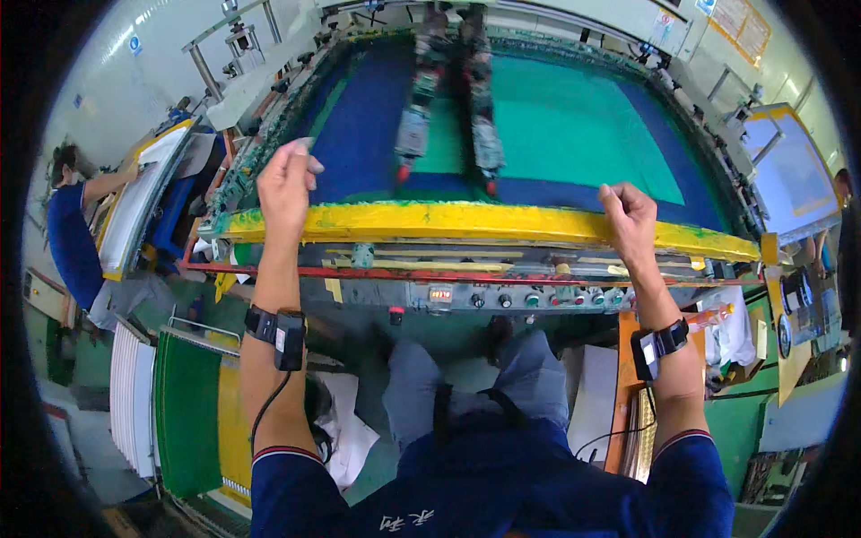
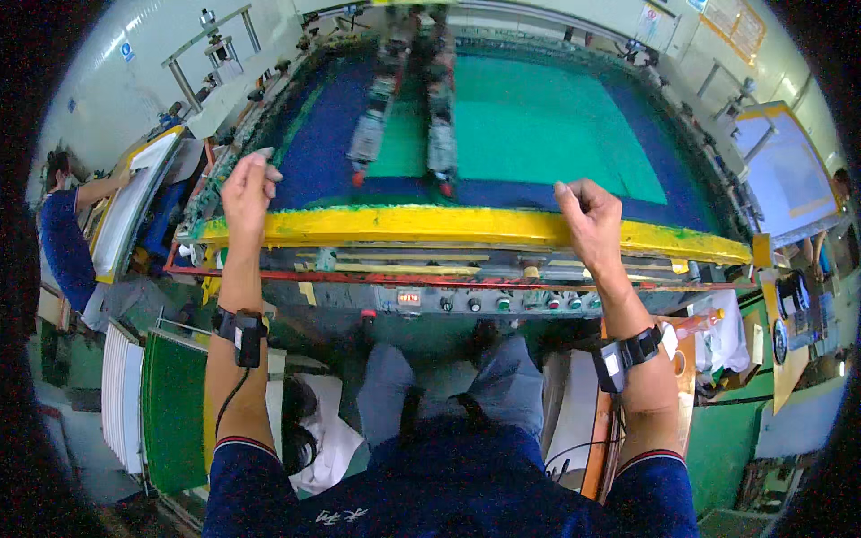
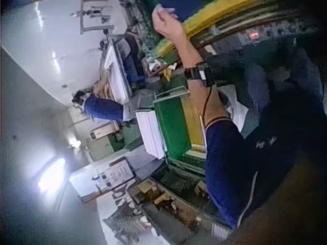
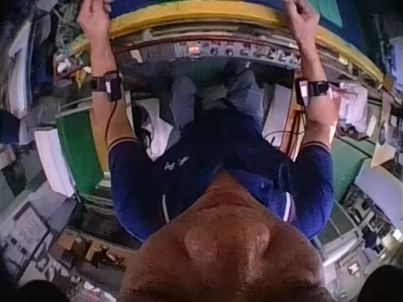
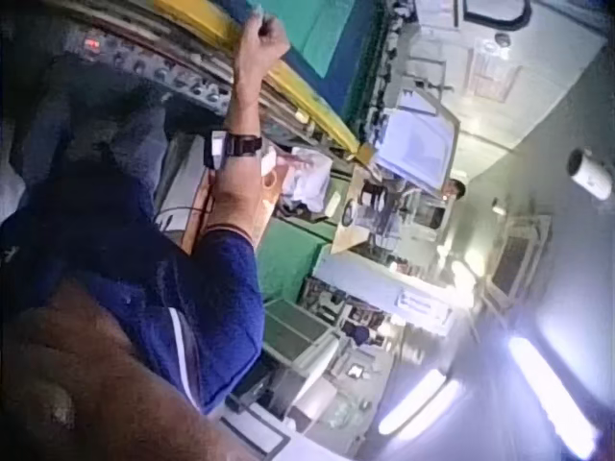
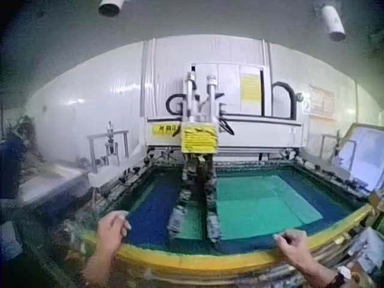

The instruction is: The recorder is operating an industrial screen-printing machine to process green and gold patterned sheets.

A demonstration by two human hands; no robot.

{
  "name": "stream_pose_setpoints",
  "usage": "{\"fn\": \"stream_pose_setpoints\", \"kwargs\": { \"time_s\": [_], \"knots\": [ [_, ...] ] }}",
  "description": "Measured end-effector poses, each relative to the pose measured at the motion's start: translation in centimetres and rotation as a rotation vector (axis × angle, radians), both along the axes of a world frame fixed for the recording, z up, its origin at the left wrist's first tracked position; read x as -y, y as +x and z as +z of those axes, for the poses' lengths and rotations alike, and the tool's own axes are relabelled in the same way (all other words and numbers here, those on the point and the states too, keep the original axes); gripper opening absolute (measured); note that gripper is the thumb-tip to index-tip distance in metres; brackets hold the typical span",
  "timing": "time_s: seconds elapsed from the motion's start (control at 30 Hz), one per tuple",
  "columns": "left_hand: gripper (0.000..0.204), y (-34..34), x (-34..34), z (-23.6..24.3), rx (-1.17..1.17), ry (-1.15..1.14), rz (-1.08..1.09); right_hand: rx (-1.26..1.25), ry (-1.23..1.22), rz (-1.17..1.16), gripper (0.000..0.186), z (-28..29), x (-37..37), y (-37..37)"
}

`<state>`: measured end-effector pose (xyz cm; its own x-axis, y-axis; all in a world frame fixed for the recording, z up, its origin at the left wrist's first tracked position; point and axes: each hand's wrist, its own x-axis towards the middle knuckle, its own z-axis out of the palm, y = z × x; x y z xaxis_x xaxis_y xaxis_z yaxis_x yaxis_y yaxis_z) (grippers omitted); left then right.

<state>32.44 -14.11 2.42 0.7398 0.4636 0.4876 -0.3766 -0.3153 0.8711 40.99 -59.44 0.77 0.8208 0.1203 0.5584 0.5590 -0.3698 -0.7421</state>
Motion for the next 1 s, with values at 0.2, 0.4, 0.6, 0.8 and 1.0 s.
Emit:
{"fn": "stream_pose_setpoints", "kwargs": {
  "time_s": [0.2, 0.4, 0.6, 0.8, 1.0],
  "knots": [
    [0.024, -0.1, 0.0, -0.3, 0.033, -0.093, 0.040, 0.033, -0.045, -0.031, 0.027, 0.3, -1.1, -0.4],
    [0.023, -0.2, -0.2, -0.6, 0.009, -0.128, 0.135, 0.092, -0.119, -0.040, 0.024, 0.2, -1.6, -0.9],
    [0.020, -0.1, -0.2, -0.4, 0.036, -0.167, 0.105, 0.204, -0.259, -0.104, 0.024, 0.2, -2.0, -1.3],
    [0.018, -0.1, -0.9, -0.9, 0.026, -0.165, 0.086, 0.250, -0.297, -0.113, 0.024, 0.1, -2.8, -1.5],
    [0.017, 0.2, -0.5, -0.3, 0.028, -0.150, 0.106, 0.273, -0.297, -0.158, 0.024, 0.0, -2.6, -1.5]
  ]
}}
